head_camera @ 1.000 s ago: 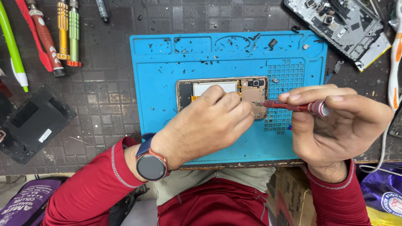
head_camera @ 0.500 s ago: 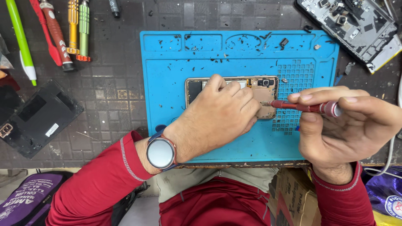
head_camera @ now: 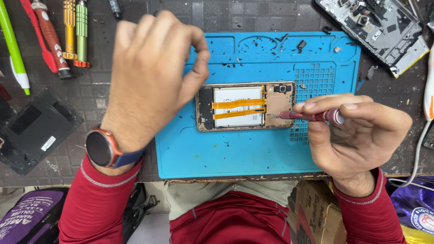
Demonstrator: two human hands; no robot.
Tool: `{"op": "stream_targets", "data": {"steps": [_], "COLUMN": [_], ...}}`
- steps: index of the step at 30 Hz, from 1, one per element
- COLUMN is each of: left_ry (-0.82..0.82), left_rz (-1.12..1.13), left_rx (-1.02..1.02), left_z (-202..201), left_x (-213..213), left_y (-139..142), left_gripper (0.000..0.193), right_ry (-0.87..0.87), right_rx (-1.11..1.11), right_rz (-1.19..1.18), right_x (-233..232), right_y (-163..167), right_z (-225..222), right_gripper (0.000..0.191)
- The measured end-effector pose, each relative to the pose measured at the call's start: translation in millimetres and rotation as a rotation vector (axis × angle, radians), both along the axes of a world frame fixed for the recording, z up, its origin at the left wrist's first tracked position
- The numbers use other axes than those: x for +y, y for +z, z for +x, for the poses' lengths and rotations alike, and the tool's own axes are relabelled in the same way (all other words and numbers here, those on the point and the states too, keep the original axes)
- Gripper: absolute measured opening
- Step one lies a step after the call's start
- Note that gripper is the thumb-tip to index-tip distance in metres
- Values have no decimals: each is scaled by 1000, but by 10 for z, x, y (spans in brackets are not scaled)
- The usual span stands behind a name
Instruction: The person repairs a disassembled smartphone on a blue silicone mat. They use a small screwdriver to unscrew and re-tighten screws around the phone's midframe and battery area, pick up and reposition small components, and steady the phone with their other hand while working around the board.
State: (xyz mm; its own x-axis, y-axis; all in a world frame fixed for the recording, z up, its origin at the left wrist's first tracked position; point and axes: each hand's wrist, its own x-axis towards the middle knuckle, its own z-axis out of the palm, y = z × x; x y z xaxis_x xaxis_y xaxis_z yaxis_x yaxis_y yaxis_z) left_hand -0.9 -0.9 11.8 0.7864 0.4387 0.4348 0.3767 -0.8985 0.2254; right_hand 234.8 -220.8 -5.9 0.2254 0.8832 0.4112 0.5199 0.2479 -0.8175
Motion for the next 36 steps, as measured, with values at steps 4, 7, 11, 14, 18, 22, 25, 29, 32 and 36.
{"op": "stream_targets", "data": {"steps": [4,7,11,14,18,22,25,29,32,36], "left_ry": [50,86,108,110,121,136,149,147,140,137], "left_rz": [64,93,113,122,137,162,180,180,165,168], "left_rx": [43,77,119,137,148,162,178,181,179,181], "left_z": [-85,-152,-203,-211,-207,-205,-208,-221,-230,-235], "left_x": [80,107,113,107,114,123,126,126,120,125], "left_y": [-7,-21,-41,-55,-78,-99,-109,-105,-92,-84], "left_gripper": [14,12,11,10,8,6,5,5,7,5], "right_ry": [-4,13,23,76,104,216,206,165,107,121], "right_rx": [-17,-100,-153,-226,-175,-128,-94,-144,-111,-39], "right_rz": [26,90,153,192,177,120,138,142,178,143], "right_x": [16,52,114,153,197,238,248,222,208,162], "right_y": [-9,-27,-42,-15,35,82,63,26,-1,19], "right_z": [0,4,-14,-17,-52,-49,-64,-54,-46,-54], "right_gripper": [43,45,52,56,51,46,46,50,54,50]}}
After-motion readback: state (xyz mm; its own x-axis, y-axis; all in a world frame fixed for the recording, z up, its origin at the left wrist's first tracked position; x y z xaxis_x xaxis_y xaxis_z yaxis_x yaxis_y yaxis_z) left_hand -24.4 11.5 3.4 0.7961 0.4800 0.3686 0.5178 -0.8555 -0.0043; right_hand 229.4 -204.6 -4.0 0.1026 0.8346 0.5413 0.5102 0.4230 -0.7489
